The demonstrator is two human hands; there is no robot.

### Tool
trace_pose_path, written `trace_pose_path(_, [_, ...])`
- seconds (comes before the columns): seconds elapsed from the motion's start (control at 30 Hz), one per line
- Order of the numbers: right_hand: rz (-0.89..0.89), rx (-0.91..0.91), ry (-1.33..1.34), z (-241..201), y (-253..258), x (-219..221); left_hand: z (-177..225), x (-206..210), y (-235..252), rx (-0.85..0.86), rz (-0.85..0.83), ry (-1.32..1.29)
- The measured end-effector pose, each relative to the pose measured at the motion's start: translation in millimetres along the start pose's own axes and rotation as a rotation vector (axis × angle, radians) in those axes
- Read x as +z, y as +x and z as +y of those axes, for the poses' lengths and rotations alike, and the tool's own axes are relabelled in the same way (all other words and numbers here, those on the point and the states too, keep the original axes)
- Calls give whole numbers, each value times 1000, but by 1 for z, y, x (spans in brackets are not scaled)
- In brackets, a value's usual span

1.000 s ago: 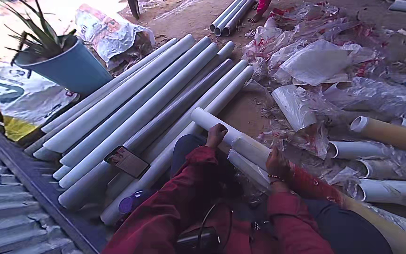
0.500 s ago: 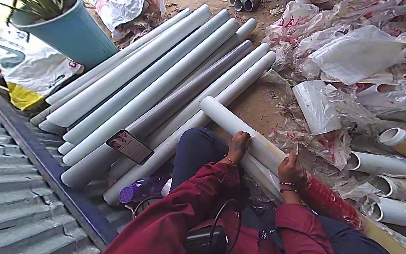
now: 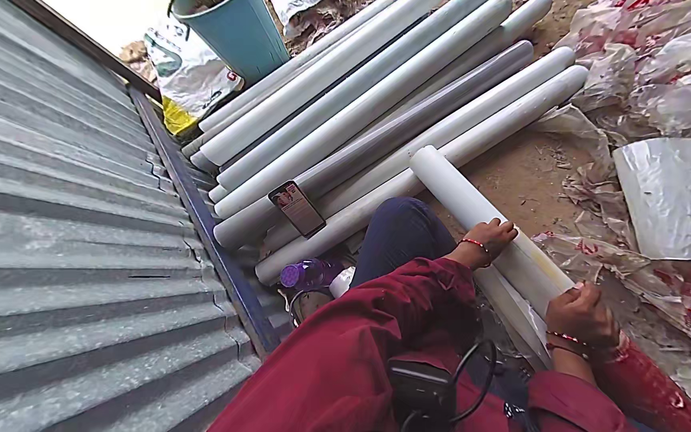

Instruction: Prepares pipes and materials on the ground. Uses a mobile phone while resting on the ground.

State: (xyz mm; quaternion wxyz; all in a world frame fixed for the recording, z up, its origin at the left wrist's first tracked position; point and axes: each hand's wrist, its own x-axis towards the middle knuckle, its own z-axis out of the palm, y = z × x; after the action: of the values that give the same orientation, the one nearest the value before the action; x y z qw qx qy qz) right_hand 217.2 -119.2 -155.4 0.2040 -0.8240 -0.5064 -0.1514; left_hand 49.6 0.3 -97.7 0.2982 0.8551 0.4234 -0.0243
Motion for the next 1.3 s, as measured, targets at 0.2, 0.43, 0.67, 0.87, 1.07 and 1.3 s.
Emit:
trace_pose_path(0.2, [14, -30, -4, -1, 0, -1, -12, 21, -5, -169, 189, -334])
trace_pose_path(0.43, [42, -67, -17, 0, 0, -3, -22, 36, -8, -96, 422, -471])
trace_pose_path(0.67, [49, -83, -27, 0, 0, -1, -18, 31, -6, -53, 453, -311])
trace_pose_path(0.87, [98, -107, -57, 0, -3, 3, -16, 23, -4, 16, 280, -129])
trace_pose_path(1.07, [126, -121, -69, 1, -6, 4, -23, 27, 0, 7, 234, -204])
trace_pose_path(1.3, [96, -120, -39, 2, -3, 2, -27, 31, -12, -234, 429, -653])
